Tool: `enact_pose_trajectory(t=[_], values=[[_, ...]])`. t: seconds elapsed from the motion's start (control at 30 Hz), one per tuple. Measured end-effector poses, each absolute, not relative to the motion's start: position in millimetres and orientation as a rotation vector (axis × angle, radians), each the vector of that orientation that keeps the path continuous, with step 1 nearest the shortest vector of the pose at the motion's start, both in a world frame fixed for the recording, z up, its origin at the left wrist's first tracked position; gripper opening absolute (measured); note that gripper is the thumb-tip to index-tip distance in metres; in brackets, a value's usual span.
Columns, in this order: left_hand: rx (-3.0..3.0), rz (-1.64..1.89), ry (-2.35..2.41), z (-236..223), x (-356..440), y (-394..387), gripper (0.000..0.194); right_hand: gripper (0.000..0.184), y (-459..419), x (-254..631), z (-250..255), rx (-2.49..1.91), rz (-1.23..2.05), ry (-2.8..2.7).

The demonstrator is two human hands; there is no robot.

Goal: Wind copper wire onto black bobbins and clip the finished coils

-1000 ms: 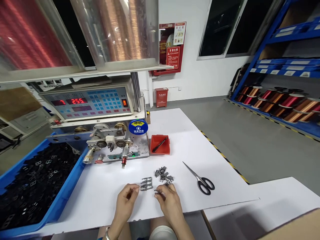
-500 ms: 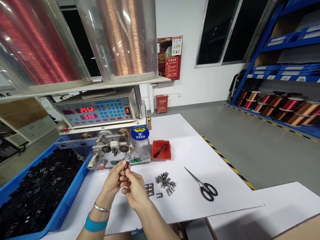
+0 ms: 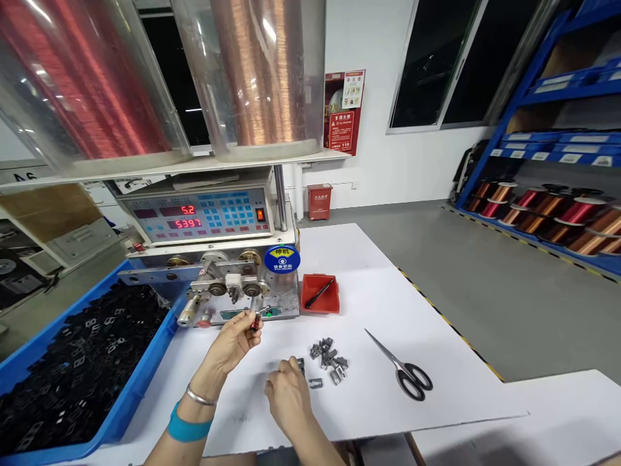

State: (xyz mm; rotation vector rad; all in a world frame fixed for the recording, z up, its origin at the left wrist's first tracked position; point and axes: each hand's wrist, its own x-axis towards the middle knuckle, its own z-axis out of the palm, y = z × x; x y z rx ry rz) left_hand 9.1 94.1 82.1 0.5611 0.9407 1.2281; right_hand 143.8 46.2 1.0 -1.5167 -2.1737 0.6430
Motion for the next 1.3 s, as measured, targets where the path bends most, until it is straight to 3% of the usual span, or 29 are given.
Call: enact_pose_trajectory(t=[0.17,0.33,0.57,0.7,1.0,1.3], values=[[0.521,1.21,0.915,81,8,95,0.046,0.019,72,145,63,-1.172,0.779,-1.665],[0.509,1.193,0.883,82,10,82,0.048,0.024,94,126,110,-0.902,1.185,-1.316],[0.49,1.302,0.841,24,19,26,0.039,0.031,59,138,56,-1.015,1.425,-1.3],[0.515,1.47,1.02,-6,22,10,0.04,0.034,35,143,20,-1.1,1.354,-1.265],[0.521,1.408,1.072,0,23,13,0.036,0.024,25,148,3,-1.151,1.428,-1.3],[0.506,1.156,0.957,1,13,12,0.047,0.023,32,162,13,-1.123,1.218,-1.648]])
